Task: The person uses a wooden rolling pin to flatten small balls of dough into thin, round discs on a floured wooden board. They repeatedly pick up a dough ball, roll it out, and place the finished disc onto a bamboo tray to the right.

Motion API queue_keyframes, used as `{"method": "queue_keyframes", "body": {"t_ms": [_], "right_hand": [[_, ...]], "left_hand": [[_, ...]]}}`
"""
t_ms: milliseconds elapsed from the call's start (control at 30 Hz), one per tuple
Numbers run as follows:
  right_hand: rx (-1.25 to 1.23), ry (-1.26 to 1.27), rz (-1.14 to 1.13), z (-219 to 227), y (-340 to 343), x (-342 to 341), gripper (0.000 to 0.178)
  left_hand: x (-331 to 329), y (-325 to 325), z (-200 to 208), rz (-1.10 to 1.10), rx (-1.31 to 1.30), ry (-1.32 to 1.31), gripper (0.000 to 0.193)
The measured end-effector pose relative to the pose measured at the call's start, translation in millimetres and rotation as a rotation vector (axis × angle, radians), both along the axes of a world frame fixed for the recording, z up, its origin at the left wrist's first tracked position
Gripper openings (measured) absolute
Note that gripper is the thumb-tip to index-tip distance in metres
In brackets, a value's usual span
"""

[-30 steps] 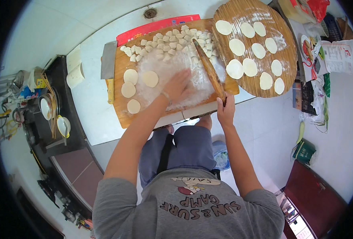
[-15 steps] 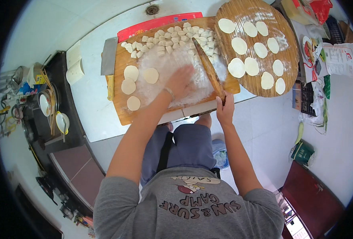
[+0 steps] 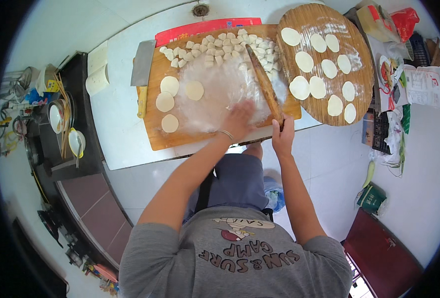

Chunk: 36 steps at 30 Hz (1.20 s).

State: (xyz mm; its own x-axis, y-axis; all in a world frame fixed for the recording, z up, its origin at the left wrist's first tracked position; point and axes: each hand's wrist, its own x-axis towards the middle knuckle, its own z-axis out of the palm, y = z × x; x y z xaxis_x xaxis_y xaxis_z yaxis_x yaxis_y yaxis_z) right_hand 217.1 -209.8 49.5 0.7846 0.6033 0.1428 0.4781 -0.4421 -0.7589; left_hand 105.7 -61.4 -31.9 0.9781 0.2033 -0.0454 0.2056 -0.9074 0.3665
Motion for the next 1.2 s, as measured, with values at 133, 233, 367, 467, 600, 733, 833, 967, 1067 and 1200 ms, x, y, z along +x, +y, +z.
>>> {"method": "queue_keyframes", "body": {"t_ms": [133, 233, 367, 467, 600, 733, 833, 967, 1067, 1200], "right_hand": [[0.006, -0.025, -0.006, -4, -8, 4, 0.032], [0.008, -0.039, -0.025, -7, -10, 3, 0.032], [-0.024, -0.093, 0.023, -28, -8, 17, 0.035], [-0.01, -0.169, 0.106, -41, 0, 37, 0.037], [-0.109, -0.128, 0.111, -69, 4, 59, 0.041], [-0.152, -0.125, 0.141, -77, 16, 56, 0.045], [-0.098, -0.116, 0.192, -92, 28, 24, 0.046], [0.032, 0.244, 0.404, -69, 71, -31, 0.044], [0.134, 0.351, 0.402, -49, 78, -29, 0.043], [-0.005, 0.167, 0.243, -46, 61, -2, 0.041]], "left_hand": [[-22, 34, 22, 0.335, 0.111, 0.15, 0.088], [-25, 24, 33, 0.15, 0.045, 0.169, 0.088], [-15, 5, 25, 0.125, -0.104, 0.095, 0.087], [-28, 8, 33, 0.387, -0.07, 0.144, 0.087], [-94, 4, 22, 0.746, -0.014, 0.033, 0.087], [-92, 4, 17, 0.887, -0.011, 0.134, 0.087], [-45, 5, 21, 0.826, -0.04, 0.149, 0.083], [-24, 19, 5, 0.557, -0.161, -0.116, 0.077], [-44, 36, 6, 0.518, -0.364, -0.257, 0.074], [-68, 49, 19, 0.517, -0.204, -0.14, 0.071]]}}
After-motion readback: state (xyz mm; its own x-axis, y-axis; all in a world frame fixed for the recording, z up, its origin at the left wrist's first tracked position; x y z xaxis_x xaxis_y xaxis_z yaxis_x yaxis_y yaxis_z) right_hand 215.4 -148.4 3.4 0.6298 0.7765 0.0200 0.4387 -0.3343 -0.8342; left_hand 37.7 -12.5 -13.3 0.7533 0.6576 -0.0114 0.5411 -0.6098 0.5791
